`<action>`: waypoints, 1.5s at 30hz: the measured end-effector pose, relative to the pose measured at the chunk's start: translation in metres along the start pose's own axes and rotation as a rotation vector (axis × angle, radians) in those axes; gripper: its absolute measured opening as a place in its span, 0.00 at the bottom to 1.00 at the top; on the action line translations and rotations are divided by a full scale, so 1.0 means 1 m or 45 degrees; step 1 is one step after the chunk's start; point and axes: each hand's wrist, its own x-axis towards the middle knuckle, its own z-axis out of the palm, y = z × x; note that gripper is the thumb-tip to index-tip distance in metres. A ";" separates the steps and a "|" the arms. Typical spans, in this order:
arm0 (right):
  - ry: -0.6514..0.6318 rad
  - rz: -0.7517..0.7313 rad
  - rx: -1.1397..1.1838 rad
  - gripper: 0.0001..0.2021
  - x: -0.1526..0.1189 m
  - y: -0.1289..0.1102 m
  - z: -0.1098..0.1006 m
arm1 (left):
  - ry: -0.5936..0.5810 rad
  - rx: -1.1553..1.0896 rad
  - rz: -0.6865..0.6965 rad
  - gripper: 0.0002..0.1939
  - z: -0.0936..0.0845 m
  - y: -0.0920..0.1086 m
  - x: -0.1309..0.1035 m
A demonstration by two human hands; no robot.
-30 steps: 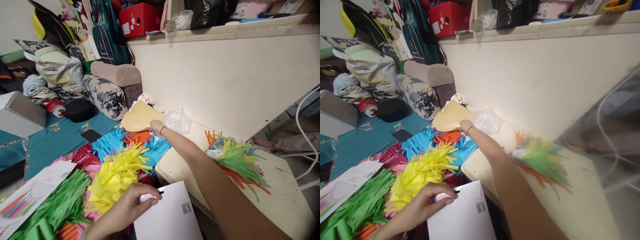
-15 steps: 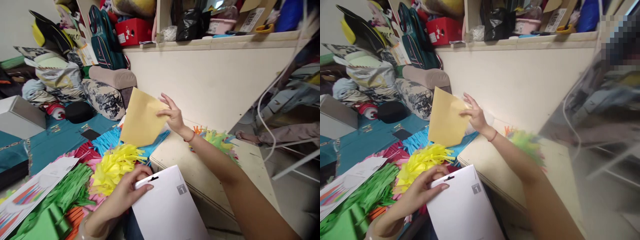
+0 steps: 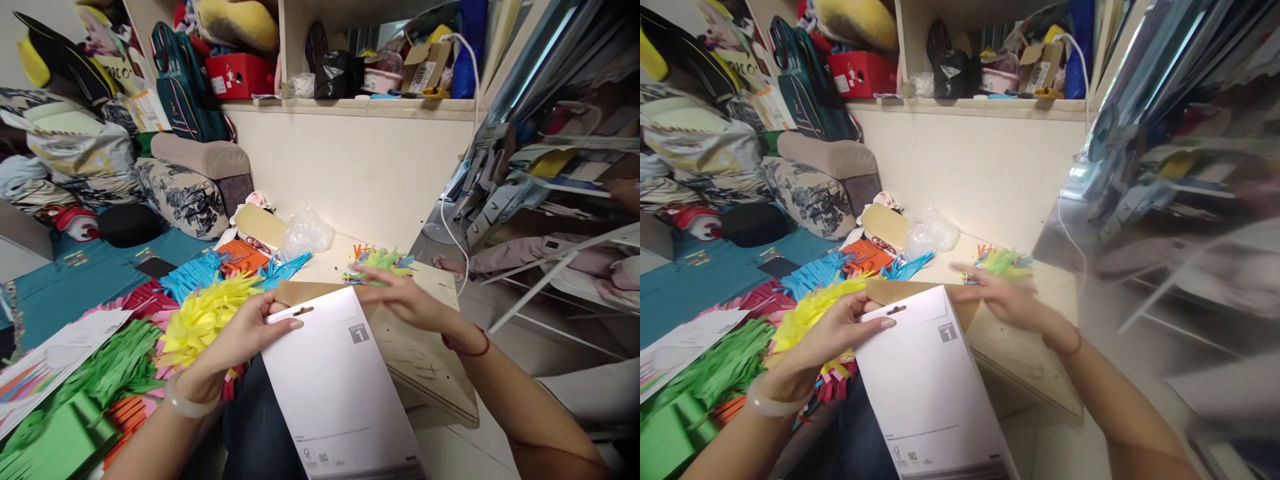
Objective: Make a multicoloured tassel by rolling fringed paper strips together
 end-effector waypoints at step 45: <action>0.153 0.645 0.511 0.02 0.039 -0.026 0.038 | -0.040 0.959 0.323 0.06 0.033 -0.002 0.001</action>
